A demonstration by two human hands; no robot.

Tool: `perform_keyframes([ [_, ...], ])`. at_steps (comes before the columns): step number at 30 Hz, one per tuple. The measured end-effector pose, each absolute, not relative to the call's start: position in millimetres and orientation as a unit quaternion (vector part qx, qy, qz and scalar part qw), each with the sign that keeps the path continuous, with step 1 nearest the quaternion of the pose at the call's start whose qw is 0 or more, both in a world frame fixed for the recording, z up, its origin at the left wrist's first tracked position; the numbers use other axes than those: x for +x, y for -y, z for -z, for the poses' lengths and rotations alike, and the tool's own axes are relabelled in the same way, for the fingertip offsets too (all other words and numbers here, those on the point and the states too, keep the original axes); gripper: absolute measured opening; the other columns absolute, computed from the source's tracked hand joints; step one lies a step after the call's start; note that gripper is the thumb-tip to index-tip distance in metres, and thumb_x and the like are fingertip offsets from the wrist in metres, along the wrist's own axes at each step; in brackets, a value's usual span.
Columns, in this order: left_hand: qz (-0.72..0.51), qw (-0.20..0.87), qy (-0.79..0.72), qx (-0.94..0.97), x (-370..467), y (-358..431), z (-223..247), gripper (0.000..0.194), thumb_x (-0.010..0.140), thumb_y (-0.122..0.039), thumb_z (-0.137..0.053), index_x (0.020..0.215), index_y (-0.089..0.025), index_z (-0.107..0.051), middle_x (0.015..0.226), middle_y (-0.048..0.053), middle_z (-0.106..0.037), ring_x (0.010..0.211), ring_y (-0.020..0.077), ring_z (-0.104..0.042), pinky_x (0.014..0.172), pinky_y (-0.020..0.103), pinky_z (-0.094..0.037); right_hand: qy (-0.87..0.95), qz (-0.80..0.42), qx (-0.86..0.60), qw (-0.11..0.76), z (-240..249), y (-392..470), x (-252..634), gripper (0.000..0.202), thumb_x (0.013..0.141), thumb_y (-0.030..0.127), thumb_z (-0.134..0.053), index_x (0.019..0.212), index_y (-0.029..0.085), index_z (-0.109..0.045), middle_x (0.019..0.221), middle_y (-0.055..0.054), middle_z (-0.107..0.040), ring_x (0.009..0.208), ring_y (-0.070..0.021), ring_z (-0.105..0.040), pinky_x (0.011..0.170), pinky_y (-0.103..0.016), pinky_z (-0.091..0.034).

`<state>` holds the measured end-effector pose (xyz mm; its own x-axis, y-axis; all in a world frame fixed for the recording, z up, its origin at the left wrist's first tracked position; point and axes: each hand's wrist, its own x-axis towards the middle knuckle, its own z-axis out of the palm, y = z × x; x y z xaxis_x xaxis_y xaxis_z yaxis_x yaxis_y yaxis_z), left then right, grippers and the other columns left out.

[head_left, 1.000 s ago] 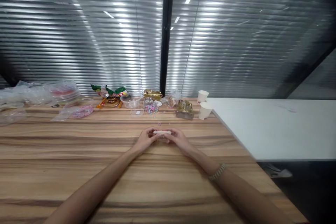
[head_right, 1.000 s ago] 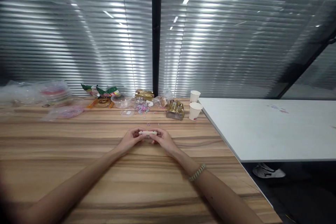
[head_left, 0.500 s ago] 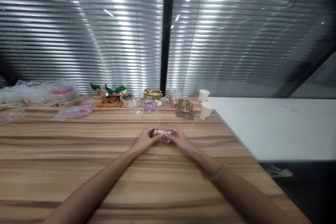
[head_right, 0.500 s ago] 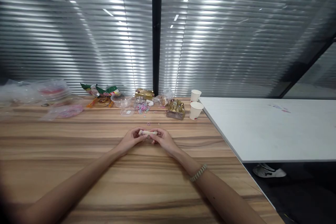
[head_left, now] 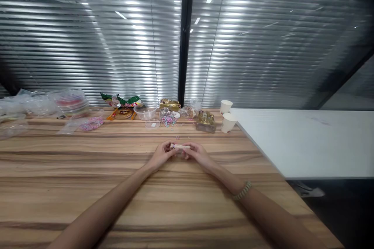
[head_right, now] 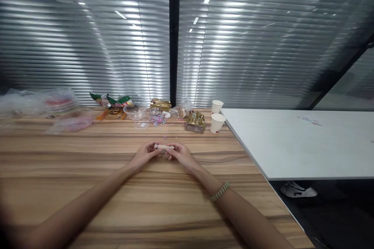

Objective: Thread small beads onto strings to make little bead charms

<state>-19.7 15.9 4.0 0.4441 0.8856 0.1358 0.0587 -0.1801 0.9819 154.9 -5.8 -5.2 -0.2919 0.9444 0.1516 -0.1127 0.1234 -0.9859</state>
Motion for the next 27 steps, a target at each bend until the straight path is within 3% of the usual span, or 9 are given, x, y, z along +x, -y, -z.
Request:
perform_keyframes([
  [18, -0.387, 0.531, -0.342, 0.672, -19.1, -12.9, -5.6, 0.027, 0.07, -0.032, -0.063, 0.088, -0.013, -0.058, 0.077, 0.004, -0.058, 0.066, 0.0129, -0.052, 0.06, 0.021, -0.04, 0.568, -0.557, -0.38, 0.472, 10.8, 4.5, 155.0, 0.039, 0.069, 0.044, -0.063, 0.093, 0.013, -0.06, 0.065, -0.001, -0.055, 0.058, -0.0114, -0.05, 0.058, -0.024, -0.041],
  [24, -0.416, 0.548, -0.35, 0.636, -18.3, -13.1, 0.2, 0.039, 0.068, -0.035, -0.064, 0.098, -0.014, -0.05, 0.085, 0.004, -0.058, 0.072, 0.0141, -0.055, 0.061, 0.022, -0.043, 0.572, -0.549, -0.376, 0.48, 11.9, 6.0, 155.1, 0.039, 0.07, 0.044, -0.063, 0.094, 0.012, -0.06, 0.068, -0.002, -0.057, 0.058, -0.0108, -0.05, 0.058, -0.023, -0.041],
  [27, -0.412, 0.534, -0.36, 0.644, -17.7, -12.5, -1.0, 0.042, 0.067, -0.038, -0.065, 0.099, -0.014, -0.05, 0.078, 0.002, -0.057, 0.066, 0.0126, -0.053, 0.057, 0.02, -0.041, 0.591, -0.532, -0.378, 0.474, 10.2, 7.4, 155.7, 0.039, 0.072, 0.044, -0.061, 0.096, 0.012, -0.06, 0.072, -0.003, -0.058, 0.059, -0.0113, -0.051, 0.059, -0.024, -0.042],
])
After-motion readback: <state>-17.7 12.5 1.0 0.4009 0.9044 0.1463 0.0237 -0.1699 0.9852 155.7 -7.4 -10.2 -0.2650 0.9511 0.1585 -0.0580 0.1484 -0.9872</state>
